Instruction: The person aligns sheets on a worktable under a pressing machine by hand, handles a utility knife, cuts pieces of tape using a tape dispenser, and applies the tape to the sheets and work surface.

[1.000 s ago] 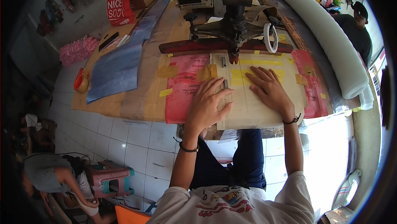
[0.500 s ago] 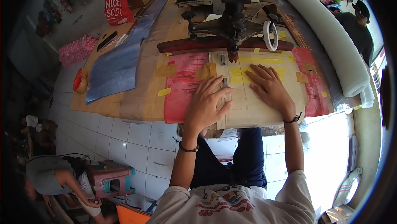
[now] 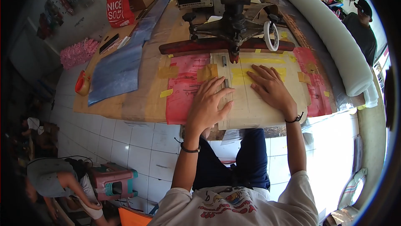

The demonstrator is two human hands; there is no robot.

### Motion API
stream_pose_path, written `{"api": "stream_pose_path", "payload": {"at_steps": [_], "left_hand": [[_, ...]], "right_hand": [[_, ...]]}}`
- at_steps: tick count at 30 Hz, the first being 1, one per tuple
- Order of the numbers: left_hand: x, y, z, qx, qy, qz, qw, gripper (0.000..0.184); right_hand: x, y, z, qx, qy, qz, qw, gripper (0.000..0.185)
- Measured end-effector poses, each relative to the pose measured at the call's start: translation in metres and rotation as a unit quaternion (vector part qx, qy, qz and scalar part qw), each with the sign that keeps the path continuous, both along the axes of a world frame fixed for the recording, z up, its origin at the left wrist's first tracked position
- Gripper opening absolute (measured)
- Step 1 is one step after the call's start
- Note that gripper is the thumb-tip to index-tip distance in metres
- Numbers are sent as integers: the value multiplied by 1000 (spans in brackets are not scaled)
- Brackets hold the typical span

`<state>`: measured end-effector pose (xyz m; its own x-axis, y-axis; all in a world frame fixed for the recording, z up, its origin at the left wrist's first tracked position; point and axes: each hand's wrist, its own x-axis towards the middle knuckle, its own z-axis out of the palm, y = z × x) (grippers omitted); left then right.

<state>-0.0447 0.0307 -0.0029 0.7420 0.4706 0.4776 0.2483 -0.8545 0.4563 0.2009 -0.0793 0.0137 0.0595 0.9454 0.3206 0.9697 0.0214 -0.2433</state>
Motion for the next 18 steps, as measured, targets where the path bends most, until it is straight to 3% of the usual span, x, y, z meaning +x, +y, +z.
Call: {"api": "stream_pose_path", "payload": {"at_steps": [12, 16, 18], "left_hand": [[-1, 0, -1, 3, -3, 4, 1000, 38], [-2, 3, -5, -79, -69, -9, 994, 34], [-3, 5, -5, -112, -97, -13, 989, 30]], "right_hand": [[1, 1, -2, 7, 19, -2, 1000, 44], [2, 0, -6, 57, 15, 5, 998, 39], [1, -4, -3, 78, 74, 7, 994, 35]]}}
